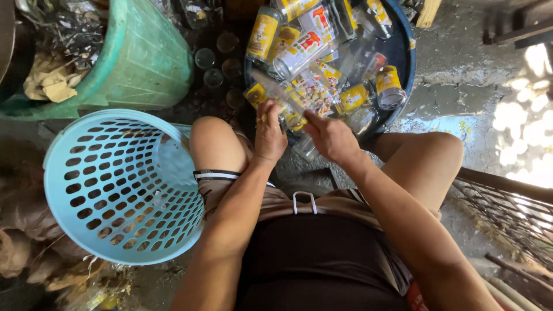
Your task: The person sits on the floor and uses a knife to scrape labels off glass jars submerged in a blue basin of water. The person picks up jars one at a time, scrapes the label area, and returns them to the basin.
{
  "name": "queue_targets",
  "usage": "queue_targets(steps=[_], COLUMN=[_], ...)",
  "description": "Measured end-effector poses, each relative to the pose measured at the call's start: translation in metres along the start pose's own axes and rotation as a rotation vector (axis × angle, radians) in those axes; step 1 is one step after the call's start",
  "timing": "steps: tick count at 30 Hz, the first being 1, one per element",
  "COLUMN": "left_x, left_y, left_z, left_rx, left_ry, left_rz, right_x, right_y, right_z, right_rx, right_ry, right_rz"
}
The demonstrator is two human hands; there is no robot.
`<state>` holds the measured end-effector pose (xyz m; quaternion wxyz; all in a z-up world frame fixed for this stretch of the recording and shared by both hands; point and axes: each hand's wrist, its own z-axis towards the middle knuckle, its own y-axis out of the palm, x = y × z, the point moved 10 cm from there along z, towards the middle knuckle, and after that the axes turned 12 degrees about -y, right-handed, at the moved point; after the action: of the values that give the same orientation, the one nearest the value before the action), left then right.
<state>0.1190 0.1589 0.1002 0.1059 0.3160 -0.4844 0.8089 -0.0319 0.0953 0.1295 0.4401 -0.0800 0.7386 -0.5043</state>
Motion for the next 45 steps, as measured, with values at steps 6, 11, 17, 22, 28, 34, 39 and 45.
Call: queue_targets(steps=[6, 11, 17, 22, 28, 34, 39, 45], left_x=[0.009, 0.0, 0.005, -0.008, -0.038, -0.037, -0.049, -0.064], left_y=[-0.014, -0.012, -0.024, -0.027, -0.01, -0.011, 0.009, 0.017], left_z=[0.009, 0.008, 0.015, 0.021, 0.01, 0.008, 0.007, -0.009], left_rx=[-0.008, -0.052, -0.039, -0.088, -0.107, -0.14, -0.182, -0.25], left_ry=[-0.041, -0.184, -0.289, -0.463, -0.628, -0.717, -0.752, -0.904], left_rz=[-0.039, -0.055, -0.094, -0.159, -0.21, -0.348, -0.328, -0.356], right_x=[-0.014, 0.015, 0.007, 0.005, -0.004, -0.011, 0.008, 0.034], right_y=[-0.004, 0.004, -0.003, 0.035, 0.032, 0.001, 0.009, 0.033], right_z=[-0.011, -0.027, -0.036, -0.036, -0.052, -0.052, -0.038, -0.041], right_rx=[0.128, 0.178, 0.375, 0.198, 0.111, 0.194, 0.294, 0.18], right_ry=[-0.079, 0.098, 0.011, -0.256, -0.013, -0.094, -0.258, -0.206], right_rz=[-0.168, -0.072, 0.152, -0.377, -0.065, -0.124, -0.117, -0.091])
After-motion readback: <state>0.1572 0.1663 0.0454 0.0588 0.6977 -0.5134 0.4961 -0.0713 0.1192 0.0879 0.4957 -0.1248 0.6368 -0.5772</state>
